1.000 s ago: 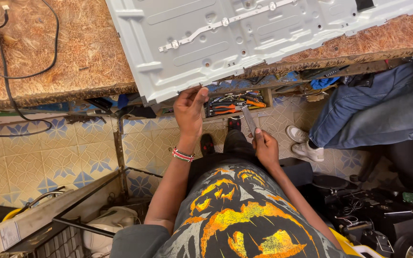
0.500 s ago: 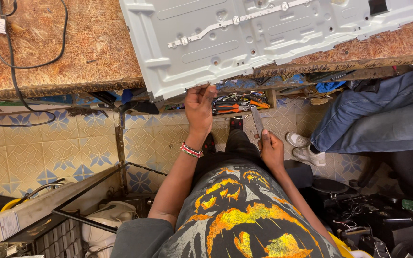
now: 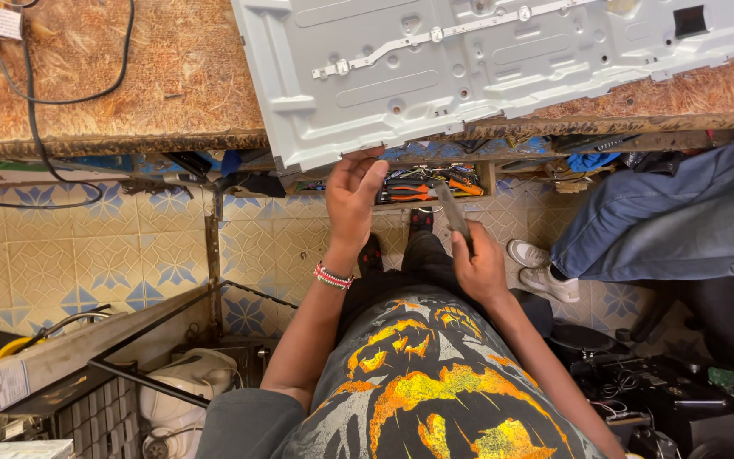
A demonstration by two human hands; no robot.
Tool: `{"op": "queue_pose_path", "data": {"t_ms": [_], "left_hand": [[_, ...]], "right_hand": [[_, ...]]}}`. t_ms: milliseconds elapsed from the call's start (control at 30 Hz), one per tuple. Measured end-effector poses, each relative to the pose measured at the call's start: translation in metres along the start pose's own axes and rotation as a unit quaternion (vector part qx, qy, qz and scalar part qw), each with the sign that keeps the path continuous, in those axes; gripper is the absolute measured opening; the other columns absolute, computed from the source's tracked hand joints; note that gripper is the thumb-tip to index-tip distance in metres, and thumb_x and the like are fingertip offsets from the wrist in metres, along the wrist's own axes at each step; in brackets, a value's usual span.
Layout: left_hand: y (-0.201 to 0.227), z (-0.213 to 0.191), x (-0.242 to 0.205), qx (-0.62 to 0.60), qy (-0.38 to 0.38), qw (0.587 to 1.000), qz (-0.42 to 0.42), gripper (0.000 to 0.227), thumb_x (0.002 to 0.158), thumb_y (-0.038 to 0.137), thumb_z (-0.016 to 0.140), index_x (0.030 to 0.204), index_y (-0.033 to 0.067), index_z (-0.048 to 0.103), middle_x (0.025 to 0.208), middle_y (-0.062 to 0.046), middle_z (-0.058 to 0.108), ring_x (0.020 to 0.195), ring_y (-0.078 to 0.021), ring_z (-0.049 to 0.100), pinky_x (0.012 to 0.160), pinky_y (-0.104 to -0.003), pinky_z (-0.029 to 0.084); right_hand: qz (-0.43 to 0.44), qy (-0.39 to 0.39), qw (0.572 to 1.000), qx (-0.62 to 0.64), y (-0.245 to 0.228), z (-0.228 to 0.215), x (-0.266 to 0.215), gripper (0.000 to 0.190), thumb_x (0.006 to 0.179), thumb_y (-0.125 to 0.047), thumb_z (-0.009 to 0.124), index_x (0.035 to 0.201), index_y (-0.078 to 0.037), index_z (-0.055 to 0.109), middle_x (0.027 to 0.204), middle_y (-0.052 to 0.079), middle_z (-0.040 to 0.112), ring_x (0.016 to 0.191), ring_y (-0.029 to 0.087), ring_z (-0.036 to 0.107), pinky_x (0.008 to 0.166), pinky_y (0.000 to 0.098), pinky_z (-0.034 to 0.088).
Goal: The person uses a metal file to scrape the edges and surface of a white metal panel, likely a backplate for an appliance. They work along the perimeter and inner sections of the panel, which is resting on a workbench.
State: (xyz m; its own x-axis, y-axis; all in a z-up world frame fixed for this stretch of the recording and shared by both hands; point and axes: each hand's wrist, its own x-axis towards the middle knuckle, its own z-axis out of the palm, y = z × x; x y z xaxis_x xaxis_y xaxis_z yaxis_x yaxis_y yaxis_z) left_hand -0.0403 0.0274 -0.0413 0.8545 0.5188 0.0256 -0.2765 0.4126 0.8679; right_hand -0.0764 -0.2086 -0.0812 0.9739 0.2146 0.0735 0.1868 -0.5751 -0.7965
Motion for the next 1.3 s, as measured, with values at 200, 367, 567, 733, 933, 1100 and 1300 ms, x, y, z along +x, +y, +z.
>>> {"op": "queue_pose_path", "data": {"t_ms": [200,367,567,733,933,1100,1300], "left_hand": [[0.033,-0.007,0.010,0.049,0.073,0.994,-0.063,0.067,0.103,0.064,0.044,0.097,0.0050,0.075,0.092,-0.017,0.073,0.083,-0.0243,0.069,0.089,-0.037,0.056],[0.018,-0.021,0.022,0.094,0.122,0.988,-0.017,0.044,0.106,0.034,0.056,0.085,0.0003,0.072,0.073,-0.014,0.070,0.065,-0.0175,0.066,0.064,-0.032,0.056],[0.002,-0.026,0.025,0.118,0.146,0.982,-0.007,0.046,0.106,0.032,0.053,0.076,0.0018,0.070,0.068,-0.014,0.069,0.058,-0.0166,0.065,0.057,-0.031,0.059],[0.012,-0.023,0.030,0.109,0.156,0.981,-0.031,0.048,0.104,0.034,0.053,0.072,0.0022,0.069,0.062,-0.011,0.066,0.053,-0.0103,0.058,0.054,-0.025,0.056],[0.034,-0.011,0.018,0.152,0.068,0.983,-0.074,0.051,0.107,0.049,0.051,0.091,0.0065,0.074,0.078,-0.012,0.070,0.067,-0.0148,0.063,0.071,-0.028,0.057],[-0.002,-0.002,0.014,0.005,0.039,0.997,-0.062,0.016,0.098,0.018,0.074,0.105,0.0026,0.076,0.097,-0.016,0.078,0.086,-0.0146,0.075,0.083,-0.031,0.063],[-0.024,-0.008,0.019,0.015,0.011,0.999,-0.029,0.019,0.101,0.020,0.070,0.105,0.0020,0.075,0.095,-0.014,0.078,0.087,-0.0150,0.074,0.085,-0.034,0.062]], "right_hand": [[-0.215,0.013,0.976,-0.041,-0.047,0.048,0.056,0.023,0.109,-0.017,0.050,0.123,-0.004,0.062,0.087,0.014,0.061,0.069,0.035,0.064,0.062,0.0444,0.057],[-0.141,0.013,0.990,-0.012,-0.046,0.109,0.093,0.016,0.109,-0.018,0.048,0.117,-0.006,0.054,0.083,0.023,0.062,0.075,0.054,0.063,0.058,0.0627,0.051],[-0.226,0.161,0.937,-0.210,-0.026,0.140,0.113,0.026,0.103,-0.016,0.055,0.125,-0.003,0.055,0.074,0.015,0.064,0.054,0.041,0.067,0.043,0.0474,0.055],[-0.111,0.057,0.965,-0.231,-0.002,0.134,0.086,0.028,0.100,-0.017,0.052,0.124,-0.005,0.052,0.069,0.020,0.066,0.060,0.050,0.069,0.051,0.0621,0.053],[-0.084,-0.123,0.973,-0.178,-0.013,0.068,0.041,0.032,0.104,-0.031,0.047,0.131,-0.016,0.057,0.084,0.025,0.072,0.075,0.054,0.069,0.069,0.0660,0.053],[-0.029,-0.128,0.988,-0.078,0.012,0.052,0.015,0.022,0.103,-0.029,0.054,0.118,-0.016,0.062,0.083,0.022,0.071,0.082,0.049,0.070,0.060,0.0572,0.052],[-0.005,-0.115,0.993,0.007,-0.013,0.034,0.019,0.016,0.101,-0.016,0.055,0.110,-0.011,0.067,0.071,0.023,0.067,0.068,0.045,0.069,0.056,0.0496,0.050]]}}
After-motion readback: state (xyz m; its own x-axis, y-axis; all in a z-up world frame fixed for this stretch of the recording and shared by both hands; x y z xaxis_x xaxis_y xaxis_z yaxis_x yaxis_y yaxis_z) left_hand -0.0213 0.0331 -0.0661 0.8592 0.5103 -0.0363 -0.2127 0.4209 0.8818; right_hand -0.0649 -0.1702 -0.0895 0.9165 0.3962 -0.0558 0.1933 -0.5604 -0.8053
